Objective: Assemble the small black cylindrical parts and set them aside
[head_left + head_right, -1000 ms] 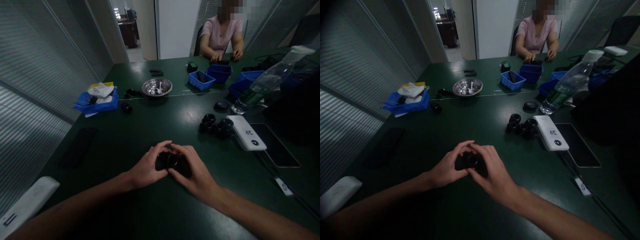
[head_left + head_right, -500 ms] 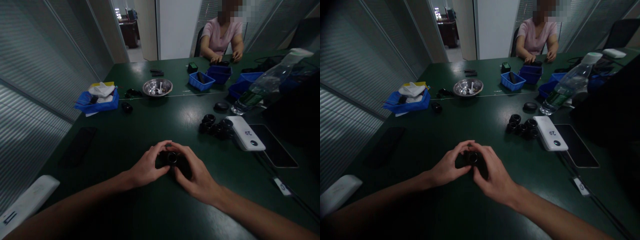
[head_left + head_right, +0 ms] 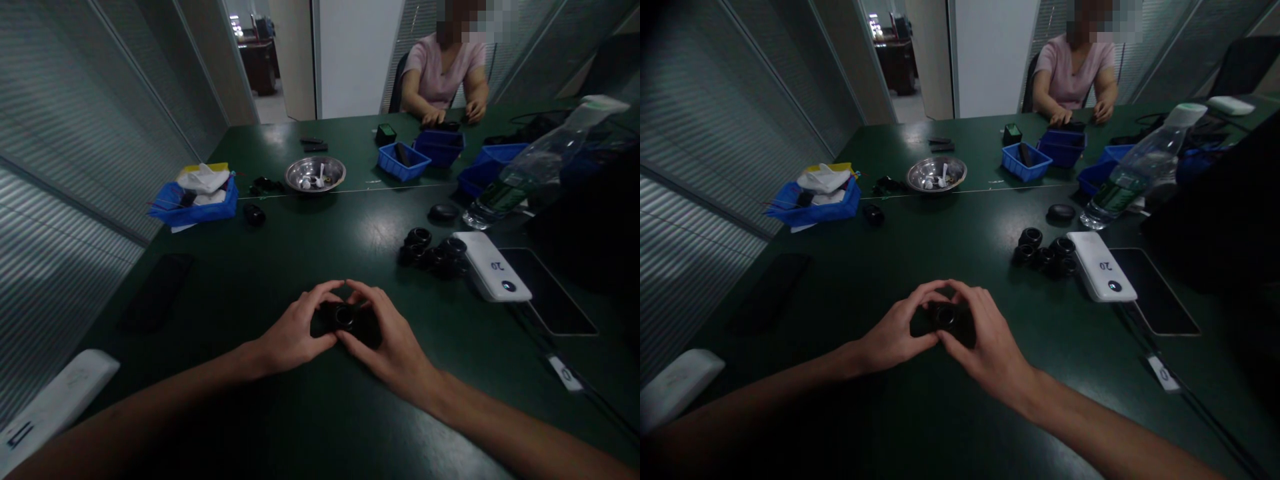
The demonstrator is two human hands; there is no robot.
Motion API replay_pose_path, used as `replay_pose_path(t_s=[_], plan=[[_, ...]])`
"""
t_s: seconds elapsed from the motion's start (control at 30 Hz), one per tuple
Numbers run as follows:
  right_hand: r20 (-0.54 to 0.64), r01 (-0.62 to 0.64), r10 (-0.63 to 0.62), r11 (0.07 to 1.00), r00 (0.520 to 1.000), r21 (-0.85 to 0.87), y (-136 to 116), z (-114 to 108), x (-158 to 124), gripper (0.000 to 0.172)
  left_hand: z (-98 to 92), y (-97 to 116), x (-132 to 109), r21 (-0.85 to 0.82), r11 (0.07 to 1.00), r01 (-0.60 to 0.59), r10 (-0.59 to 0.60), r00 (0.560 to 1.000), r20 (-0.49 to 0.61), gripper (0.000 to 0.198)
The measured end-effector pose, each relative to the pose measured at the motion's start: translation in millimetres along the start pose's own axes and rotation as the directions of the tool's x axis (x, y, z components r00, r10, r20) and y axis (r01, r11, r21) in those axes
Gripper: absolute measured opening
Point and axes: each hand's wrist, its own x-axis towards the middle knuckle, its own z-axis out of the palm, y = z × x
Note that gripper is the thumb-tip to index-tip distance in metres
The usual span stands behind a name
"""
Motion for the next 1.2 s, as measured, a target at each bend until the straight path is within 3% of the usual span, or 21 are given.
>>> replay_pose_path(t_s=[0.17, 0.37, 0.5, 0.63, 0.8, 1.0, 1.2], plan=[[0.039, 0.065, -0.068, 0.994, 0.997, 0.087, 0.1, -0.1, -0.6, 0.068, -0.4, -0.7, -0.4, -0.001, 1.0, 0.001, -0.001, 1.0, -0.01, 0.077], [0.029, -0.005, 0.004, 0.999, 1.0, 0.038, 0.1, -0.2, -0.7, 0.066, -1.3, -0.4, -0.6, 0.02, 1.0, 0.004, -0.004, 1.0, 0.001, 0.078], [0.061, 0.044, -0.051, 0.994, 0.997, 0.104, 0.4, -0.2, -0.9, 0.069, -0.9, -1.0, -1.1, 0.011, 1.0, 0.014, -0.014, 1.0, 0.002, 0.078], [0.007, 0.009, -0.009, 1.0, 1.0, 0.028, 1.8, 0.7, -1.8, 0.07, 0.2, -3.7, -1.1, 0.017, 1.0, -0.01, 0.01, 1.0, -0.002, 0.081], [0.065, 0.041, -0.048, 0.994, 0.997, 0.098, 0.6, 0.0, -2.3, 0.07, -0.6, -2.6, -0.3, 0.007, 1.0, 0.005, -0.005, 1.0, -0.006, 0.079], [-0.01, 0.016, -0.016, 1.0, 1.0, 0.02, 1.6, 1.1, -1.0, 0.074, -0.7, -2.6, -0.1, 0.008, 0.999, -0.031, 0.031, 1.0, 0.0, 0.08], [0.024, 0.052, -0.054, 0.995, 0.998, 0.082, 0.6, 0.6, -1.7, 0.069, -0.4, -3.6, -1.3, 0.015, 1.0, 0.009, -0.009, 1.0, -0.01, 0.079]])
